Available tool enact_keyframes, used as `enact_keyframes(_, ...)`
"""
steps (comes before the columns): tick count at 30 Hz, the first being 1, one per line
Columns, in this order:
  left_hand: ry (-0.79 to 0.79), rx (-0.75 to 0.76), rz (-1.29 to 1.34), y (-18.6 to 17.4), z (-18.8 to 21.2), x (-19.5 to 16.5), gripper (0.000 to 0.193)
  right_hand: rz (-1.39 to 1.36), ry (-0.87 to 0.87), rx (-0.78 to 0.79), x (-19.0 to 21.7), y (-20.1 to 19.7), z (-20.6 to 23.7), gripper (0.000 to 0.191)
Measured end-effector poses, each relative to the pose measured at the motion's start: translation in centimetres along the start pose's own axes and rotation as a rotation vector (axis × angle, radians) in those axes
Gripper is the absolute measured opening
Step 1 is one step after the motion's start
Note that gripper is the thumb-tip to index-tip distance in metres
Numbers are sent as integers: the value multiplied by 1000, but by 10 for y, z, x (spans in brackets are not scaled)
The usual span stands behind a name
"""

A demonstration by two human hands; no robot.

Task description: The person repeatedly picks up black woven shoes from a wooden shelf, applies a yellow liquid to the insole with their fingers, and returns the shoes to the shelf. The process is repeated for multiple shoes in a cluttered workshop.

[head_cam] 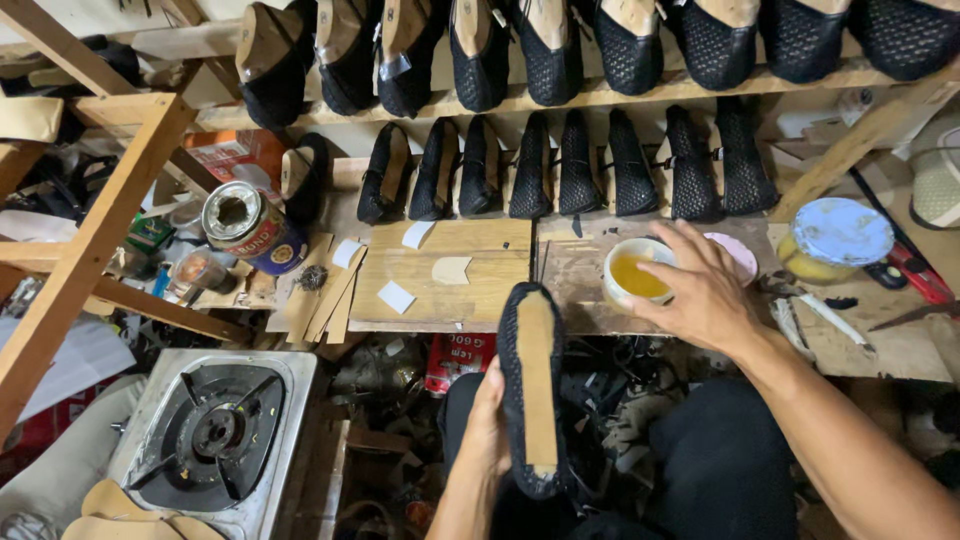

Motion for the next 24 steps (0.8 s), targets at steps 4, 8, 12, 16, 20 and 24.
enact_keyframes(4, 76, 139, -11, 17, -14, 5, 72, 65, 35, 151, -3, 11, -10, 72)
enact_keyframes(8, 124, 182, -47, 28, -18, 5, 77, 53, 43, 169, -6, 15, -16, 83)
enact_keyframes(12, 139, 170, -33, 35, -16, 2, 79, 74, 168, 343, -22, 25, -8, 60)
enact_keyframes(16, 135, 133, -53, 37, -14, -2, 80, -163, 247, 125, -36, 19, 1, 51)
enact_keyframes(20, 130, 153, -67, 43, -14, -4, 82, -488, 227, 86, -8, -6, 17, 54)
enact_keyframes(24, 142, 201, -62, 50, -13, -2, 80, -669, 13, 11, 78, -31, 59, 51)
Point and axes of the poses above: each hand's wrist, its own z-axis away from the middle knuckle, its own y-axis out of the palm, x = y × z, the point moved 3 cm from there along -z, towards the middle knuckle, and after that the axes turned 11 degrees about -x, right-handed, at the moved point
